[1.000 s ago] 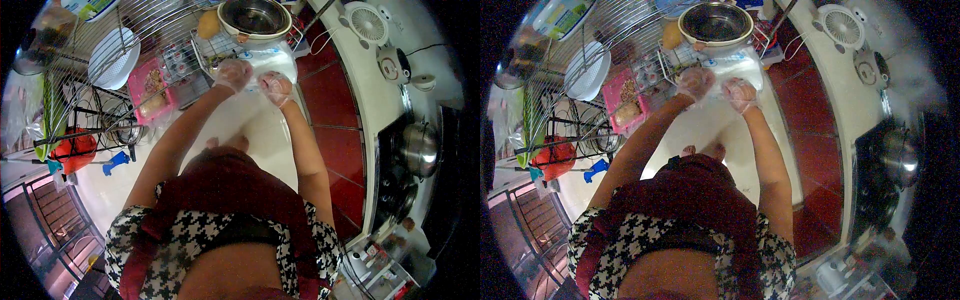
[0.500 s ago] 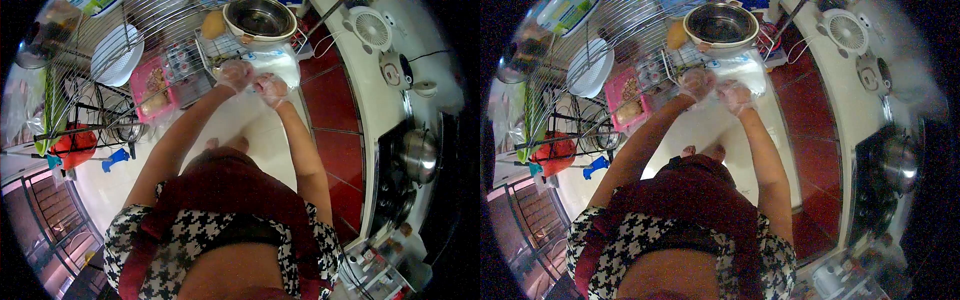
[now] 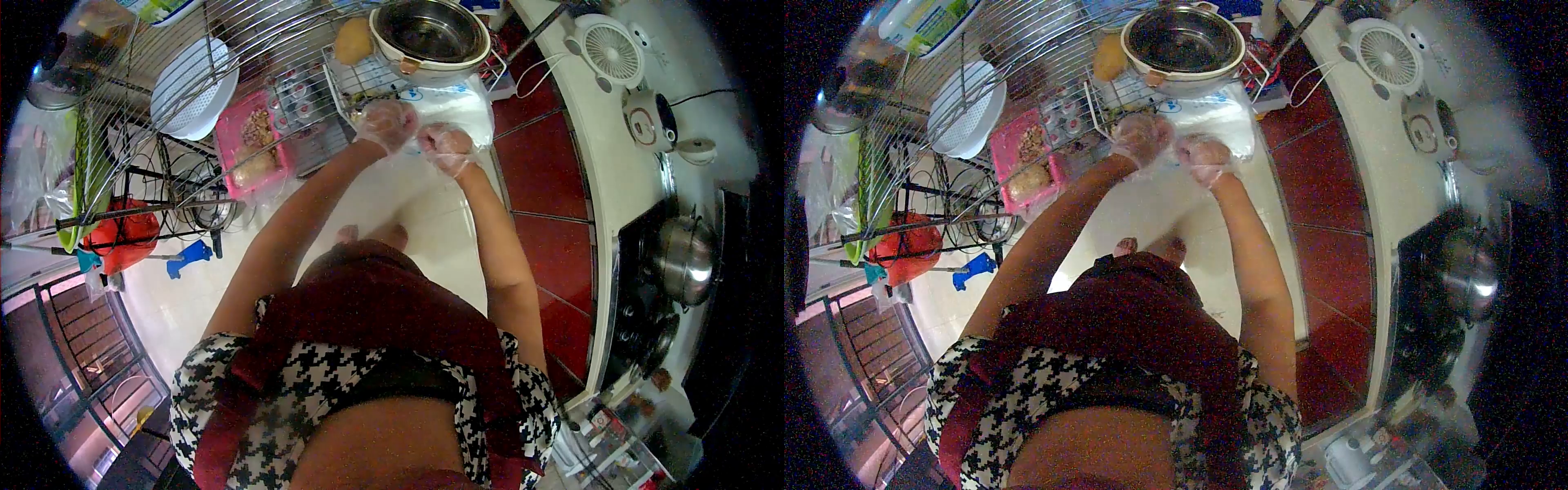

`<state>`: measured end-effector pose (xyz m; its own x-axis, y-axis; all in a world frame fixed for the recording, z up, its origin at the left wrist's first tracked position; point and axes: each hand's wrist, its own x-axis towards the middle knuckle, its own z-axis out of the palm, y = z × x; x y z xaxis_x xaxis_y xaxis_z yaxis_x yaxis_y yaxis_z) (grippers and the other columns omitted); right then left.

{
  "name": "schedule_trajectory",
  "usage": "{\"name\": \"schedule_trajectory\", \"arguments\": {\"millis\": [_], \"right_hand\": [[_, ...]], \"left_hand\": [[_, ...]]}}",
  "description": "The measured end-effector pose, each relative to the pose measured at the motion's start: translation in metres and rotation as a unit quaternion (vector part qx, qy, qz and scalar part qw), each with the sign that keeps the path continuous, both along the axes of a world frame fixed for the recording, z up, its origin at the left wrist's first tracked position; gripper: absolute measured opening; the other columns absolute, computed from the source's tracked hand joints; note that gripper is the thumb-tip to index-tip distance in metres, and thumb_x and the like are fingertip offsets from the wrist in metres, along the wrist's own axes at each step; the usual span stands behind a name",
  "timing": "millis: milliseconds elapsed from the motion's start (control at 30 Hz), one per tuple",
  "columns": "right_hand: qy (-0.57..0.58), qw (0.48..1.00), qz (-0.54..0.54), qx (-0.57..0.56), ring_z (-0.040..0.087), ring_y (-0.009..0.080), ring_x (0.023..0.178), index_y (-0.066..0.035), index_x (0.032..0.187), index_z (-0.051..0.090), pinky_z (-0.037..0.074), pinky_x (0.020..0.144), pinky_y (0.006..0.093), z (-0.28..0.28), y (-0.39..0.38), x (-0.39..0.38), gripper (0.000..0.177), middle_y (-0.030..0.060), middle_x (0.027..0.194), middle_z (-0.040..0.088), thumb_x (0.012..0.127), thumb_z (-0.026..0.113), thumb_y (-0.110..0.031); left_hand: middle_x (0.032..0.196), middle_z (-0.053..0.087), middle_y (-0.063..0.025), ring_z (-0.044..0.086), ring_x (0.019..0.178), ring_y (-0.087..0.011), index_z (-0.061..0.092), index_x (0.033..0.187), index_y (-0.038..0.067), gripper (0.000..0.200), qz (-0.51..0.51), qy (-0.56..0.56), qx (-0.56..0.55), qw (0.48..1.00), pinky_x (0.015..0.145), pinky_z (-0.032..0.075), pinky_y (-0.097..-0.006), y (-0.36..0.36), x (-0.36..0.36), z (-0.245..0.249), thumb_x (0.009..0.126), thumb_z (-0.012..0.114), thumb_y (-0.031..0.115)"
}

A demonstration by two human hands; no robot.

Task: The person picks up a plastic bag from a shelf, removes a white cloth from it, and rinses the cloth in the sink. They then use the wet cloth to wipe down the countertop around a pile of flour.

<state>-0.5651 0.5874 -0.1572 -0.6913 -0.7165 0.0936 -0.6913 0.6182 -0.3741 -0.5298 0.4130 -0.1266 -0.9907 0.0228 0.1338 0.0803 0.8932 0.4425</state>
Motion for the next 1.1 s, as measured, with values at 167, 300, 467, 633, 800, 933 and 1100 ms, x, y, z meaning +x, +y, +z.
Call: {"name": "schedule_trajectory", "arguments": {"millis": [167, 300, 467, 633, 800, 933, 1100], "right_hand": [[-0.084, 0.985, -0.04, -0.145, 0.059, 0.0318, 0.07, -0.017, 0.087, 0.06, 0.046, 0.062, 0.0429, 0.015, 0.004, 0.002, 0.015, 0.011, 0.076, 0.061, 0.074, 0.058, -0.025], [-0.057, 0.989, -0.088, -0.108, 0.059, 0.0312, 0.07, -0.017, 0.086, 0.06, 0.046, 0.062, 0.0427, 0.01, 0.008, 0.001, 0.015, 0.0104, 0.078, 0.06, 0.071, 0.06, -0.022], [0.027, 0.998, -0.02, -0.044, 0.058, 0.0334, 0.076, -0.018, 0.084, 0.06, 0.045, 0.062, 0.043, 0.019, -0.006, 0.01, 0.012, 0.0119, 0.087, 0.06, 0.076, 0.054, -0.022], [0.049, 0.999, 0.01, 0.01, 0.058, 0.0316, 0.074, -0.015, 0.085, 0.06, 0.046, 0.06, 0.0426, -0.003, -0.02, 0.009, 0.015, 0.0109, 0.086, 0.06, 0.076, 0.052, -0.024], [0.097, 0.989, 0.001, 0.108, 0.061, 0.0292, 0.07, -0.008, 0.087, 0.059, 0.047, 0.055, 0.0434, 0.008, -0.023, 0.016, 0.025, 0.0116, 0.08, 0.063, 0.077, 0.048, -0.028], [-0.021, 0.98, -0.008, 0.199, 0.06, 0.0328, 0.087, -0.003, 0.104, 0.057, 0.048, 0.072, 0.0467, 0.054, -0.03, 0.021, 0.033, 0.019, 0.096, 0.061, 0.083, 0.041, -0.023], [0.106, 0.99, 0.044, 0.085, 0.06, 0.0298, 0.084, -0.002, 0.101, 0.058, 0.049, 0.07, 0.0444, 0.04, -0.02, 0.021, 0.032, 0.0148, 0.093, 0.062, 0.08, 0.043, -0.021]], "left_hand": [[0.073, 0.058, -0.0144, 0.056, 0.071, -0.032, 0.057, 0.076, 0.01, 0.021, -0.018, -0.011, 0.013, 1.0, 0.062, 0.043, -0.0436, -0.003, 0.0, -0.006, 0.078, 0.051, 0.03], [0.074, 0.059, -0.0134, 0.057, 0.072, -0.0315, 0.058, 0.078, 0.011, 0.019, -0.018, -0.018, -0.012, 1.0, 0.063, 0.044, -0.0438, -0.005, -0.001, -0.008, 0.079, 0.051, 0.03], [0.078, 0.06, -0.012, 0.058, 0.072, -0.0301, 0.058, 0.096, 0.01, 0.02, -0.043, 0.11, 0.01, 0.993, 0.067, 0.046, -0.0405, -0.006, 0.001, -0.027, 0.078, 0.053, 0.019], [0.091, 0.058, -0.0126, 0.055, 0.088, -0.0287, 0.055, 0.103, 0.008, 0.025, -0.069, 0.126, 0.078, 0.987, 0.078, 0.045, -0.0381, -0.011, 0.027, -0.018, 0.078, 0.05, 0.012], [0.091, 0.056, -0.0115, 0.053, 0.092, -0.0268, 0.055, 0.104, 0.011, 0.027, -0.117, 0.106, 0.24, 0.958, 0.083, 0.042, -0.036, 0.001, 0.032, -0.018, 0.078, 0.05, 0.013], [0.096, 0.055, -0.0083, 0.052, 0.093, -0.0263, 0.055, 0.105, 0.015, 0.033, -0.12, 0.09, -0.027, 0.988, 0.084, 0.042, -0.0358, 0.008, 0.047, 0.053, 0.073, 0.057, 0.017], [0.097, 0.054, -0.0078, 0.052, 0.094, -0.0272, 0.057, 0.095, 0.015, 0.031, -0.117, 0.236, 0.005, 0.965, 0.081, 0.044, -0.037, -0.002, 0.036, 0.004, 0.066, 0.066, 0.02]]}}
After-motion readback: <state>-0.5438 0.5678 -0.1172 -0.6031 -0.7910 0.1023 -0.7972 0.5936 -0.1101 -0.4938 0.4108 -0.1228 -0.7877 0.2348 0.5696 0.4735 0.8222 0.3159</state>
